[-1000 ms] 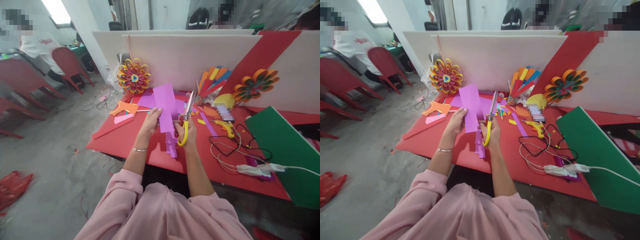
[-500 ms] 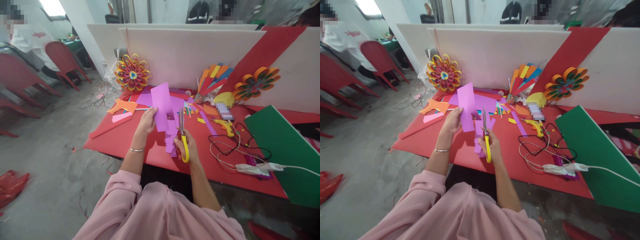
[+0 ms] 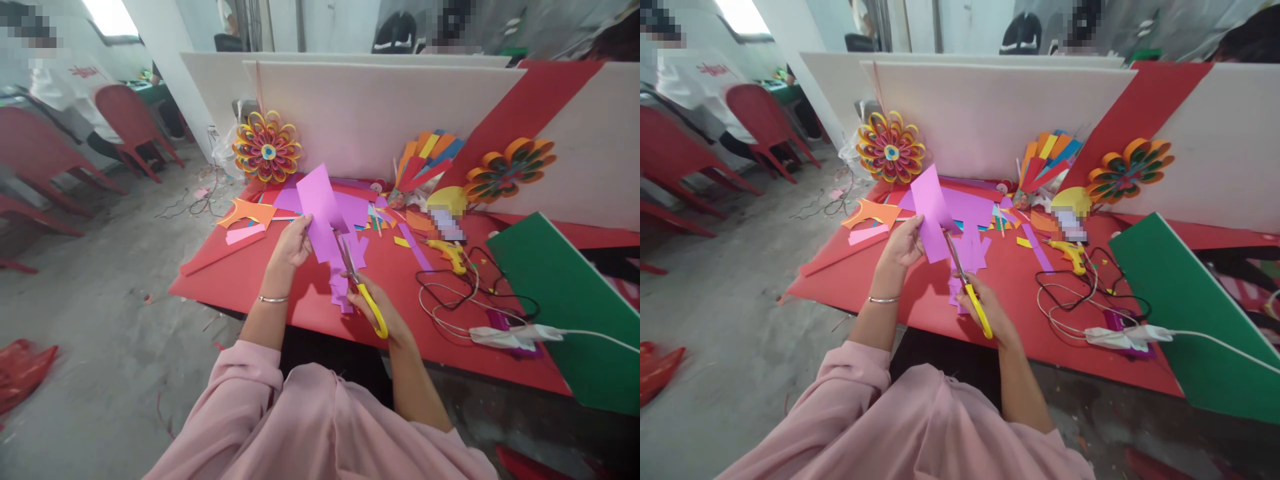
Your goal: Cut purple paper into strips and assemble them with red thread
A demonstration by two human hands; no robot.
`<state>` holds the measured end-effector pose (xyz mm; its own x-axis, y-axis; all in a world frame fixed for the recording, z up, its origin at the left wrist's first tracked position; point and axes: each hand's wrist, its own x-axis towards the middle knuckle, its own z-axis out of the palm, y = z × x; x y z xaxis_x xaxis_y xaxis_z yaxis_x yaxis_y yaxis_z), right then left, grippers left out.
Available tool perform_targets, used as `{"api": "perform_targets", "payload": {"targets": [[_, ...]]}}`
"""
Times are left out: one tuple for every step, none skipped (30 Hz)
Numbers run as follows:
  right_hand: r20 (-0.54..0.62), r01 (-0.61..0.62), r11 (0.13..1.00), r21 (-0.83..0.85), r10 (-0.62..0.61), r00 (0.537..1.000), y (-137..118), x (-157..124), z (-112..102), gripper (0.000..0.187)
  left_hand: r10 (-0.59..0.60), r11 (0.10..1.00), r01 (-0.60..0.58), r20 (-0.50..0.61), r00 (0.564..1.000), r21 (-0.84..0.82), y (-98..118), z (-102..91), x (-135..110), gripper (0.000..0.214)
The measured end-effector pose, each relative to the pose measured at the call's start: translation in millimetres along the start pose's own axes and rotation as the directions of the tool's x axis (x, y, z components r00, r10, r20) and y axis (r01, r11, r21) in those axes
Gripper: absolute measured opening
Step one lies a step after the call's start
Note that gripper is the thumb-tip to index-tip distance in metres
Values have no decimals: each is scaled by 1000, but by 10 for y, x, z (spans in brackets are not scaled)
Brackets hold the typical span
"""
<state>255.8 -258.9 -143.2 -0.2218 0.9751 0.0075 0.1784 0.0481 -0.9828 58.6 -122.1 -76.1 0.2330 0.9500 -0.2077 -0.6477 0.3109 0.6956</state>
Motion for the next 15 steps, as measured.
{"api": "perform_targets", "payload": {"targets": [[19, -6, 1000, 7, 5, 1000, -11, -4, -6, 42, 1, 1000, -1, -1, 1000, -2, 6, 2, -9, 10], [33, -10, 1000, 17, 9, 999, -13, -2, -11, 42, -2, 1000, 2, 5, 1000, 0, 9, 3, -18, 12], [47, -14, 1000, 28, 13, 999, -7, 5, -18, 43, -6, 1000, 6, 16, 1000, 7, 9, 3, -27, 13], [57, -16, 999, 38, 13, 998, 4, 17, -26, 43, -13, 1000, 12, 31, 999, 17, 6, 3, -36, 11], [62, -12, 999, 46, 9, 998, 17, 32, -35, 43, -20, 999, 19, 47, 999, 29, 0, 1, -46, 9], [64, -6, 999, 50, 2, 998, 29, 48, -45, 44, -28, 999, 25, 61, 998, 46, -9, -1, -55, 6], [63, 1, 999, 49, -4, 998, 36, 65, -53, 44, -36, 997, 31, 73, 997, 66, -21, -2, -64, 5], [55, 10, 999, 44, -12, 998, 39, 81, -58, 45, -43, 996, 36, 84, 996, 87, -35, -4, -73, 5], [47, 20, 999, 33, -21, 999, 38, 97, -58, 44, -46, 993, 36, 92, 995, 109, -52, -4, -82, 5], [35, 32, 999, 17, -33, 999, 36, 112, -54, 42, -42, 991, 29, 97, 994, 132, -71, -4, -89, 7], [18, 45, 999, -1, -45, 999, 33, 129, -45, 38, -32, 988, 15, 102, 994, 155, -92, -4, -95, 8], [-4, 55, 998, -20, -56, 998, 34, 147, -32, 35, -16, 984, -3, 108, 994, 179, -112, -3, -99, 10], [-31, 63, 997, -40, -64, 997, 37, 167, -17, 31, -4, 979, -20, 113, 994, 204, -132, -5, -101, 12], [-63, 65, 996, -57, -69, 996, 44, 189, -1, 30, 2, 972, -30, 119, 993, 231, -150, -8, -100, 15], [-95, 61, 996, -68, -67, 993, 53, 211, 14, 31, 1, 966, -34, 126, 992, 258, -164, -14, -97, 17]]}}
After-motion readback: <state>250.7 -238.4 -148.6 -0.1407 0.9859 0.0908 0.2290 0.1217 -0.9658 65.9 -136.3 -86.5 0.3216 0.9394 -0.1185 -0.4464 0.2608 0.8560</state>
